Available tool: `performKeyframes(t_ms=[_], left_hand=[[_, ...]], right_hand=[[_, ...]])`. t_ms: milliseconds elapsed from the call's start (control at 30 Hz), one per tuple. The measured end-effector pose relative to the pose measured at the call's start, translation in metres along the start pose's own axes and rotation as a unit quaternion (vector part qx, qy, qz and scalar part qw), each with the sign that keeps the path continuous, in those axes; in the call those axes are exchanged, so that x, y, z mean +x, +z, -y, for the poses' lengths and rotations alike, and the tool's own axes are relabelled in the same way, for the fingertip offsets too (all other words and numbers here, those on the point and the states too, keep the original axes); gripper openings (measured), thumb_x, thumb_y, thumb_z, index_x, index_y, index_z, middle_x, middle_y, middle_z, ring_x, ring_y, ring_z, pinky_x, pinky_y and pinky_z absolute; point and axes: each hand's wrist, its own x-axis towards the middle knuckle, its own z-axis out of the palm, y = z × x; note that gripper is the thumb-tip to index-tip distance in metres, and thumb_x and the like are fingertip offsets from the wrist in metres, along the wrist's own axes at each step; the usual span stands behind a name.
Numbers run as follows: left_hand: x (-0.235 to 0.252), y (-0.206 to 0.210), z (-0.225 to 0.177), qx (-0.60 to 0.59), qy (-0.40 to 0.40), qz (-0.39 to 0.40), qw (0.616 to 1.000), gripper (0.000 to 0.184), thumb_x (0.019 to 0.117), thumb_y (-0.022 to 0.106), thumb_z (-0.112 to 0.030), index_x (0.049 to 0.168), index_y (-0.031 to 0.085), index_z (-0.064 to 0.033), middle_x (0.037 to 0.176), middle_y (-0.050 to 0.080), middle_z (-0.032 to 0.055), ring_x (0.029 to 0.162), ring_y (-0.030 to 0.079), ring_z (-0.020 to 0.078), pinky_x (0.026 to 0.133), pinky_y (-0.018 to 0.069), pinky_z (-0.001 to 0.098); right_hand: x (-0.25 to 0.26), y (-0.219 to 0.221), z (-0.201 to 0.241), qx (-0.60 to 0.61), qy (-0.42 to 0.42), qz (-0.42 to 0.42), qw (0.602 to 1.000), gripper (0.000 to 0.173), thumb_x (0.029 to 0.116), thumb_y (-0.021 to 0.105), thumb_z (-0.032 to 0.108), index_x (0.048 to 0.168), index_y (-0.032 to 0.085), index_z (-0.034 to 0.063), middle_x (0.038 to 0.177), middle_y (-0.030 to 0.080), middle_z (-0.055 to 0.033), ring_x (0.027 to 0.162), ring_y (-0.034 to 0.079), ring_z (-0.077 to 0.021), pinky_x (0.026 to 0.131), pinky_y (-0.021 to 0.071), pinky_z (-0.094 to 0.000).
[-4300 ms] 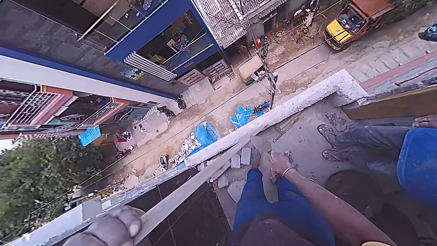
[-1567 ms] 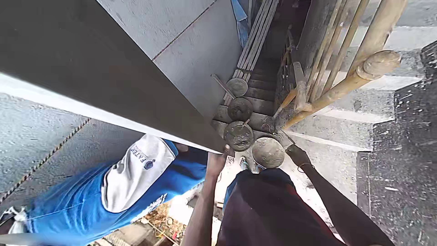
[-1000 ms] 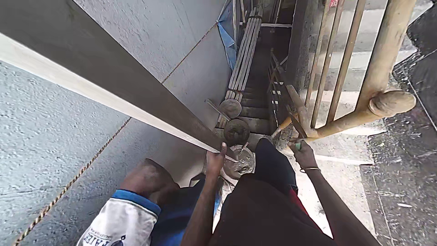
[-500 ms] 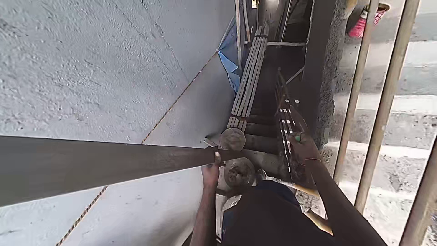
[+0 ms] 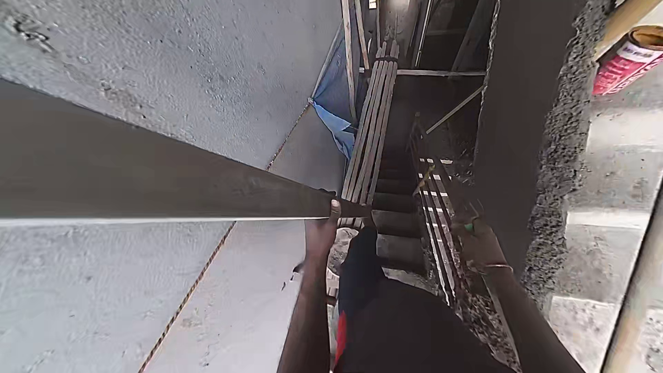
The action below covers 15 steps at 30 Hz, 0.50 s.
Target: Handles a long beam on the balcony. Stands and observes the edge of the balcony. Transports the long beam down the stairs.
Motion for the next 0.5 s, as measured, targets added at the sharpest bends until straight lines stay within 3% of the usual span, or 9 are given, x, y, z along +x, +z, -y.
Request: performKeyframes(t_ms=[133,233,300,333,400,500], left_hand=[[0.152,0.056,0.061,0.03,-0.016,0.075,0.997,0.048,0.0899,0.075,-0.025,0.127,0.061,0.0016,0.115,0.071,0.011,0.107,0.069,0.0158,0.096,0.0581,0.0365],[0.296,0.113,0.1,0.058,-0.011,0.14,0.988,0.053,0.0861,0.078,-0.032,0.125,0.063,0.0013,0.112,0.072,0.0102,0.106,0.069,0.0139,0.099,0.0567,0.0367],[0.382,0.152,0.116,0.069,-0.01,0.177,0.982,0.053,0.086,0.079,-0.03,0.125,0.062,0.003,0.111,0.072,0.0107,0.105,0.069,0.0123,0.099,0.056,0.0344],[0.418,0.165,0.122,0.073,-0.016,0.195,0.978,0.053,0.0871,0.078,-0.028,0.126,0.061,0.0037,0.113,0.072,0.0112,0.107,0.069,0.012,0.1,0.0555,0.0333],[0.484,0.188,0.121,0.083,-0.022,0.22,0.972,0.049,0.0885,0.078,-0.024,0.125,0.062,0.0041,0.114,0.072,0.0116,0.107,0.068,0.0123,0.1,0.0552,0.0327],[0.571,0.227,0.111,0.088,-0.017,0.26,0.961,0.047,0.0919,0.074,-0.019,0.129,0.059,0.0058,0.119,0.069,0.0139,0.11,0.067,0.0149,0.1,0.0554,0.0349]], right_hand=[[0.115,0.016,0.046,0.024,-0.038,-0.078,0.996,0.037,0.0946,0.072,0.036,0.114,0.069,0.0049,0.091,0.069,-0.0139,0.082,0.067,-0.0272,0.078,0.0549,-0.055],[0.237,0.053,0.071,0.038,-0.016,-0.102,0.994,0.038,0.0917,0.072,0.038,0.107,0.068,0.0035,0.082,0.065,-0.0122,0.073,0.064,-0.026,0.07,0.0536,-0.054],[0.304,0.078,0.063,-0.013,0.057,-0.069,0.996,0.04,0.0943,0.072,0.039,0.117,0.069,0.0059,0.096,0.071,-0.0184,0.09,0.069,-0.0355,0.083,0.0535,-0.0631],[0.321,0.09,0.054,-0.05,0.106,-0.041,0.992,0.043,0.0955,0.071,0.041,0.123,0.068,0.0084,0.104,0.072,-0.0204,0.098,0.069,-0.0397,0.089,0.0519,-0.0666],[0.333,0.104,0.044,-0.1,0.177,-0.032,0.979,0.043,0.0967,0.068,0.043,0.127,0.068,0.0133,0.109,0.073,-0.0201,0.102,0.069,-0.0423,0.09,0.0507,-0.0693],[0.329,0.098,0.055,-0.123,0.278,-0.093,0.948,0.042,0.0972,0.066,0.045,0.128,0.069,0.0163,0.113,0.073,-0.0185,0.107,0.069,-0.0421,0.092,0.0508,-0.0689]])
